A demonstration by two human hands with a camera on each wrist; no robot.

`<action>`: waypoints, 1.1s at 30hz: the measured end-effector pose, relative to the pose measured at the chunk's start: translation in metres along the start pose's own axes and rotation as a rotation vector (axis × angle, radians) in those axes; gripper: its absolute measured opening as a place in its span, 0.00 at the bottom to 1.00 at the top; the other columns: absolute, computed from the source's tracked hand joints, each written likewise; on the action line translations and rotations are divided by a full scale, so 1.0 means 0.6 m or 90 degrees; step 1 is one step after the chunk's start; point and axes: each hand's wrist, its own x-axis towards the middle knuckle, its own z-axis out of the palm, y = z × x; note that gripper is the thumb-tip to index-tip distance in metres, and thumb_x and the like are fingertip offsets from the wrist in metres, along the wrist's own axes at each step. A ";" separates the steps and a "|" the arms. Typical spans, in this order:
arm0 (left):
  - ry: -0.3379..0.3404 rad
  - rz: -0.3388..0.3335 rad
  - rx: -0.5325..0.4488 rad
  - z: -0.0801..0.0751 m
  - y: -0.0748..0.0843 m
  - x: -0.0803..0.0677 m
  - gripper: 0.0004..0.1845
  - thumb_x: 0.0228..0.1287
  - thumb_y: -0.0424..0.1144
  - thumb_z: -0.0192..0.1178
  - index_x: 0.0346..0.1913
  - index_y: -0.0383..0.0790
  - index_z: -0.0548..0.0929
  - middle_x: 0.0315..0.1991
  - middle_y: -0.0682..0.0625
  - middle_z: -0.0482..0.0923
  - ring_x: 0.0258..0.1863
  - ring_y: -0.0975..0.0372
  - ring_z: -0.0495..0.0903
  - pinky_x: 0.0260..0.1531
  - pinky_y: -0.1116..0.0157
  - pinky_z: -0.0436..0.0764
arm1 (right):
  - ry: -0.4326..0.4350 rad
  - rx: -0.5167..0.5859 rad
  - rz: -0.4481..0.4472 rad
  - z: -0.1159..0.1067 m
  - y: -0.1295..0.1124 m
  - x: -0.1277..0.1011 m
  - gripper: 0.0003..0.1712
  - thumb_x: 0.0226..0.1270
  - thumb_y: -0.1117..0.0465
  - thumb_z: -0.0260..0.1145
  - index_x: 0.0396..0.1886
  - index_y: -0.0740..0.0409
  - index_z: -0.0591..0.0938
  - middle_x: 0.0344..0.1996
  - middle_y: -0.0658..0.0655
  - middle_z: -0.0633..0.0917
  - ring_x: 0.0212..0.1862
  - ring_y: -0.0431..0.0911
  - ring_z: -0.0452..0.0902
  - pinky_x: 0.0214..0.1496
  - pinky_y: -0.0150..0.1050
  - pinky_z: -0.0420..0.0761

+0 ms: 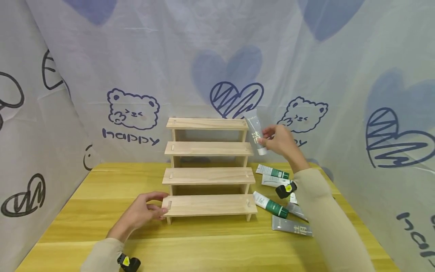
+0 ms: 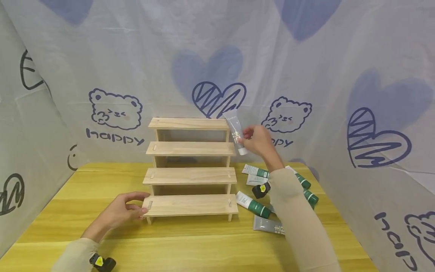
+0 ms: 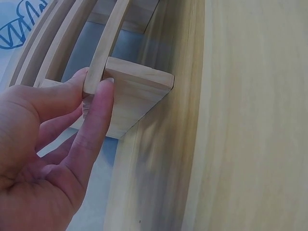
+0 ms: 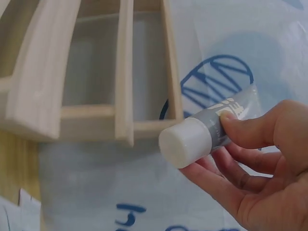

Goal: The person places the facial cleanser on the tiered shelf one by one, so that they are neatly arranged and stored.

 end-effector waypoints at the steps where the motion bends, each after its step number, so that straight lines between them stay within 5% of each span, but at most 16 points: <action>1: -0.003 0.001 0.000 -0.001 0.000 0.000 0.31 0.57 0.35 0.67 0.64 0.38 0.71 0.61 0.35 0.70 0.36 0.56 0.85 0.37 0.62 0.87 | 0.002 0.011 -0.004 0.001 -0.008 0.003 0.20 0.62 0.61 0.67 0.51 0.66 0.77 0.44 0.63 0.81 0.42 0.52 0.78 0.39 0.36 0.84; 19: -0.011 0.010 -0.009 -0.003 -0.001 0.000 0.31 0.57 0.34 0.67 0.64 0.36 0.70 0.60 0.34 0.71 0.36 0.56 0.85 0.37 0.62 0.87 | 0.102 0.152 -0.027 0.045 -0.099 0.062 0.20 0.57 0.63 0.71 0.49 0.63 0.78 0.43 0.60 0.81 0.44 0.49 0.78 0.38 0.36 0.86; 33: -0.025 0.032 -0.018 -0.001 0.001 -0.002 0.31 0.58 0.33 0.66 0.65 0.34 0.69 0.62 0.32 0.68 0.37 0.54 0.85 0.37 0.62 0.87 | 0.129 0.276 -0.065 0.099 -0.141 0.104 0.20 0.55 0.64 0.73 0.47 0.66 0.79 0.40 0.60 0.81 0.40 0.47 0.79 0.37 0.36 0.87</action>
